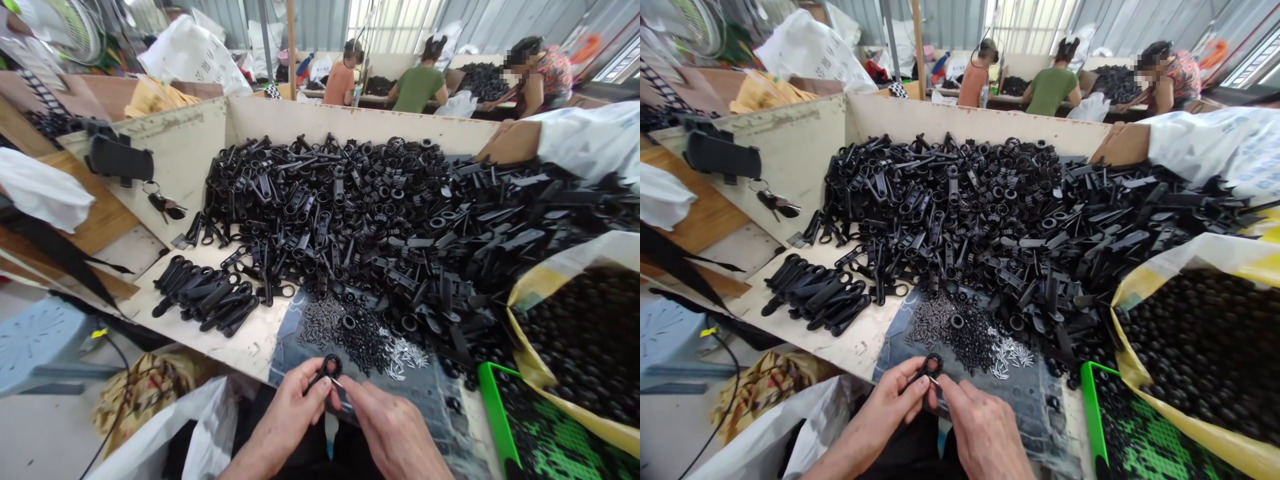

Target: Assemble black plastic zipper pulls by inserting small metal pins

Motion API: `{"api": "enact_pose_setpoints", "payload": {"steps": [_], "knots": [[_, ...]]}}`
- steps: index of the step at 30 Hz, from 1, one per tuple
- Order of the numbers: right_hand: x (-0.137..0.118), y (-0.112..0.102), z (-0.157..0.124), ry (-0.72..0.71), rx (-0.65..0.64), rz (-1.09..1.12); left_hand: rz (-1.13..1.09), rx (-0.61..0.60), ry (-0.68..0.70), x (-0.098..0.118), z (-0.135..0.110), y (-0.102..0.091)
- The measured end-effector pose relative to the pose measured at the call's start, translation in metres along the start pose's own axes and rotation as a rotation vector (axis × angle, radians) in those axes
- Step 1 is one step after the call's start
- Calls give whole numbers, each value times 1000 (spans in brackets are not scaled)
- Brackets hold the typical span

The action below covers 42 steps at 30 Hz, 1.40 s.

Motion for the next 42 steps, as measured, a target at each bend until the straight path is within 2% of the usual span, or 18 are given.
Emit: {"api": "enact_pose_setpoints", "payload": {"steps": [7,15,18,25,35,42], "knots": [[-2,-5,1,-9,140,-77,-14,6,-2,-2,1,1],[-4,-8,5,-106,270,-218,4,22,5,0,5,2],[-1,-7,5,-123,263,-232,22,20,3,-2,5,2],[11,3,-2,-94,143,-213,30,16,-6,-5,3,1],[10,10,-5,-94,214,-285,82,23,21,-14,2,1],[4,22,-7,-49,185,-373,80,112,30,-21,2,5]]}}
Point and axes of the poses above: each hand's wrist, its own z-axis towards the middle knuckle, its own y-axis out of the palm, x = y × z, the point moved 1 cm from there along z, towards the middle knuckle, and after that the axes turned 13 degrees about y, right-handed, at the moved point
